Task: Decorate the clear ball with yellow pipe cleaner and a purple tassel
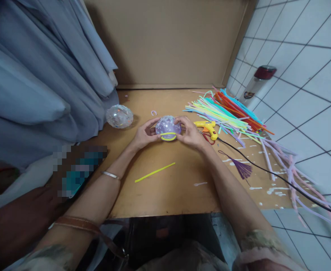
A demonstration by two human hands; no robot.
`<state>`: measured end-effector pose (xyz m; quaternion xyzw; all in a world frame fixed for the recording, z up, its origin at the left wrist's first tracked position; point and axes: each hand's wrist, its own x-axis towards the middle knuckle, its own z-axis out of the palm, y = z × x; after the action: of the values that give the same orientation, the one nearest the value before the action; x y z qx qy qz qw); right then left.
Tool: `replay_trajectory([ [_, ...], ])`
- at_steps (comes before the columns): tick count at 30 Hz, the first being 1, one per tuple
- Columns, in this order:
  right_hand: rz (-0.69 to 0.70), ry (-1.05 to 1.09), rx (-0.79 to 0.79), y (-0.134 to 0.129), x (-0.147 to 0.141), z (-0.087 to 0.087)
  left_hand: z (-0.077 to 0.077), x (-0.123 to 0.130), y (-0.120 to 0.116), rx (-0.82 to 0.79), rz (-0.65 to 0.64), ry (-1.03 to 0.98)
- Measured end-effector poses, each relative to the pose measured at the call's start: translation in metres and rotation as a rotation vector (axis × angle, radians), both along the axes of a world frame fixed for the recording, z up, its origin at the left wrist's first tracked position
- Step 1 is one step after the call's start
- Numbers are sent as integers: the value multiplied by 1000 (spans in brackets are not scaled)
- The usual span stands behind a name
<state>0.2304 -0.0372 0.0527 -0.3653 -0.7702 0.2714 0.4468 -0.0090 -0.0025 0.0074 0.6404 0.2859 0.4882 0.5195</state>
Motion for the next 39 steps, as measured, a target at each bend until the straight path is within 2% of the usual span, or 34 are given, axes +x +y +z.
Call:
replay_trajectory([
  [9,-13,17,-19,6,4,-6,-1,4,1,119,66,10],
  [17,-34,67,-78,9,5,-9,9,14,-15,283,197,62],
  [27,-43,66,-81,9,2,-8,5,9,-11,433,141,190],
  [39,-49,108,-97,7,-2,-8,4,13,-16,555,209,328],
])
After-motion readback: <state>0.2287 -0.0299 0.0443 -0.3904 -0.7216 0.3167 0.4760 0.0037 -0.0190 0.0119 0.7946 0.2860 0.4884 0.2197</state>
